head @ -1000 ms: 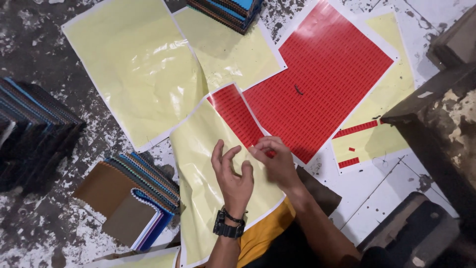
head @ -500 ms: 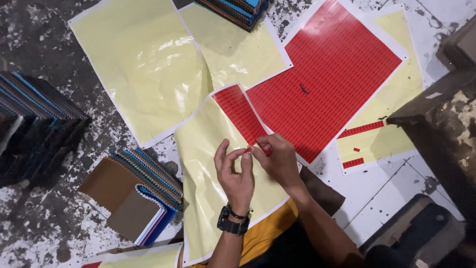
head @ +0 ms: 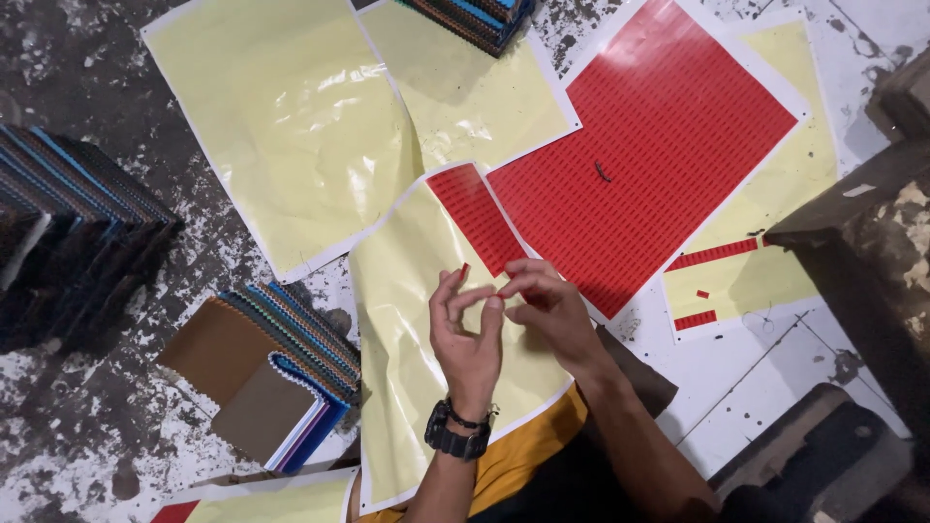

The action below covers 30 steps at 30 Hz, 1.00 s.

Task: Peeling small red labels from a sheet and applying them to colored swatches, then organizing the swatches into a binder.

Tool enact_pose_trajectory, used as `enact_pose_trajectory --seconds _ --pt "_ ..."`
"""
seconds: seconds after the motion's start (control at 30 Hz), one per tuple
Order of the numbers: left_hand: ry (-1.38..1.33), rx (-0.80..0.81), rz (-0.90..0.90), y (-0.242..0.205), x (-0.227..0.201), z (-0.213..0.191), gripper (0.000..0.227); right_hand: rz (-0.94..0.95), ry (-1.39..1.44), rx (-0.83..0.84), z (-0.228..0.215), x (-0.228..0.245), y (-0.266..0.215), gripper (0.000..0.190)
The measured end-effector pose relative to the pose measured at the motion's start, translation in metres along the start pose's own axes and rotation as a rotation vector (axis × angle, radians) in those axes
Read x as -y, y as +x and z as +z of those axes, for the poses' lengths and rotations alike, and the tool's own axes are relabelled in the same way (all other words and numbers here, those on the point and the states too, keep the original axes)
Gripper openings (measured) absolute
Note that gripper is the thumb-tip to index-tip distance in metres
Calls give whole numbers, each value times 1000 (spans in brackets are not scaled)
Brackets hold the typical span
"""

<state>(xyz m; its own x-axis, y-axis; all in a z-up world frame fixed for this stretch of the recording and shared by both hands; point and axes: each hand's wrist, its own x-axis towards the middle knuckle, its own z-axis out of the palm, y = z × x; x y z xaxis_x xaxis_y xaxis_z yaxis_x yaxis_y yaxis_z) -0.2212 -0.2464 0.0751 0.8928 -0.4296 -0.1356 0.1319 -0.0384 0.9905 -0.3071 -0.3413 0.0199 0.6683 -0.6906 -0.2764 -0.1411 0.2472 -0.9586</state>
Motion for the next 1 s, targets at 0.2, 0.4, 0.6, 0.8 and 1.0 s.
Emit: enact_pose_trajectory --seconds 0.2,0.4,0.6,0.8,1.0 --pt "-10 -105 -38 3 17 -2 51 -269 -485 -238 11 -6 19 24" --pt "123 -118 77 4 4 -5 47 -253 -637 -238 14 -1 24 25" --pt "99 -42 52 11 8 4 60 -320 -730 -342 22 12 17 18" --pt "26 55 -53 15 -7 1 69 -116 -296 -134 12 13 8 18" --pt "-74 34 -145 18 11 0 60 -15 -269 -149 4 21 12 37"
